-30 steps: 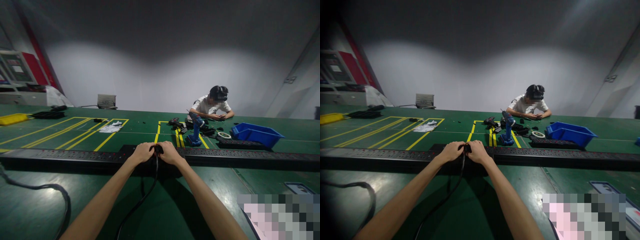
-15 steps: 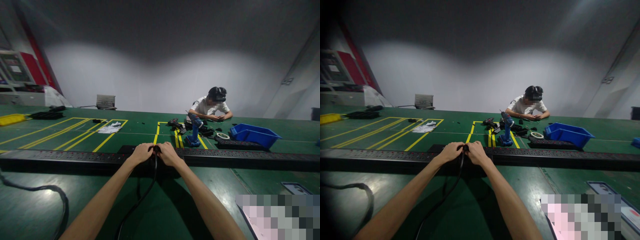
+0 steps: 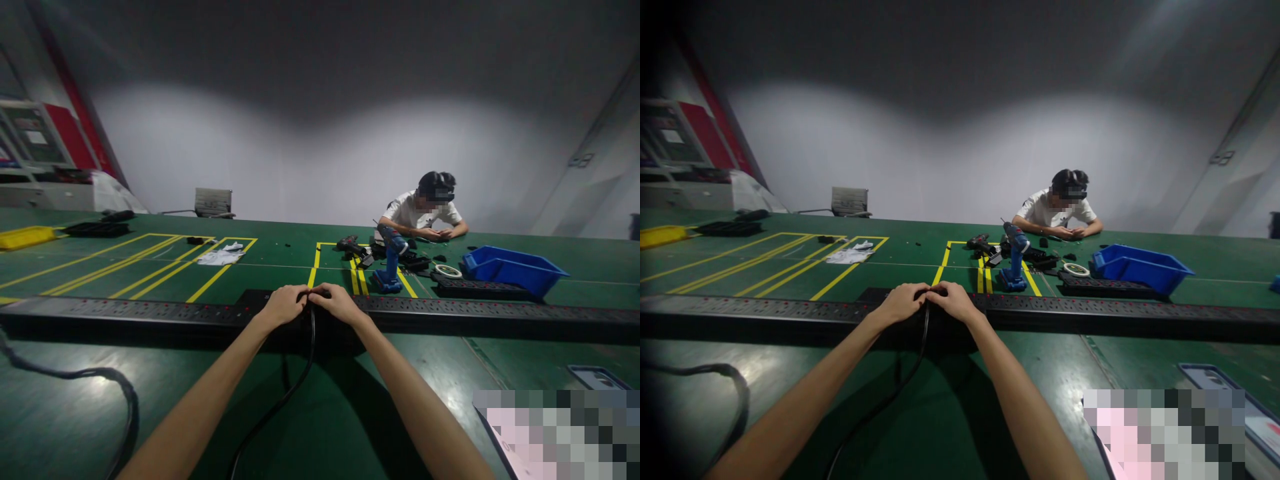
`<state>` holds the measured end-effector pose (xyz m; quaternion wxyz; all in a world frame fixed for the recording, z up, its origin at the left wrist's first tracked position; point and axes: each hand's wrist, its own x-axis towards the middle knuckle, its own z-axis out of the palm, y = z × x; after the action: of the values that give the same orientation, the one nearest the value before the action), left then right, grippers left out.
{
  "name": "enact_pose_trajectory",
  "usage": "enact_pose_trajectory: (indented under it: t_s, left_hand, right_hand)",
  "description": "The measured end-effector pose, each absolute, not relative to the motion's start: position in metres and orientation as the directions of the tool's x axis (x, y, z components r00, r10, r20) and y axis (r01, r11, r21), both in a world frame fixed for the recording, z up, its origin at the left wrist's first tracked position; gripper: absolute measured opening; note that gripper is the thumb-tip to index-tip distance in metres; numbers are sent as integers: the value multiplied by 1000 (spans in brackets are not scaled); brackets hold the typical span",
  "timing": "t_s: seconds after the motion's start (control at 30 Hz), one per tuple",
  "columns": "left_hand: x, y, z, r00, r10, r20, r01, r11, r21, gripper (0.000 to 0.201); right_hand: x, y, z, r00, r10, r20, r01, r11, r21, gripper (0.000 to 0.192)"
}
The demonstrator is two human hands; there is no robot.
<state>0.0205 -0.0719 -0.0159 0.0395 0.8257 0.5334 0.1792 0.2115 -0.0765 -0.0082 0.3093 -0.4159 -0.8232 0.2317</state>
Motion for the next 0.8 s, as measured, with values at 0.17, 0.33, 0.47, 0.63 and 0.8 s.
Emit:
enact_pose_trajectory:
  t_s: [0.17, 0.33, 0.47, 0.63, 0.8]
  left_hand:
    - [21, -71, -17, 362, 892, 271, 865, -430, 259, 32]
    - [21, -70, -18, 369, 891, 264, 864, -434, 257, 32]
    - [21, -70, -19, 364, 890, 274, 869, -431, 242, 33]
    - [21, -70, -18, 365, 891, 271, 870, -430, 241, 33]
    - [21, -69, -20, 368, 886, 281, 868, -436, 238, 32]
  right_hand:
    - [213, -75, -13, -454, 811, 370, 506, 576, -642, 35]
    - [216, -71, -18, -474, 790, 388, 488, 603, -631, 30]
    - [219, -71, -19, -509, 774, 378, 493, 622, -609, 31]
    - [218, -78, -17, -546, 739, 394, 578, 673, -461, 47]
    - [213, -86, -15, -566, 712, 415, 665, 692, -281, 44]
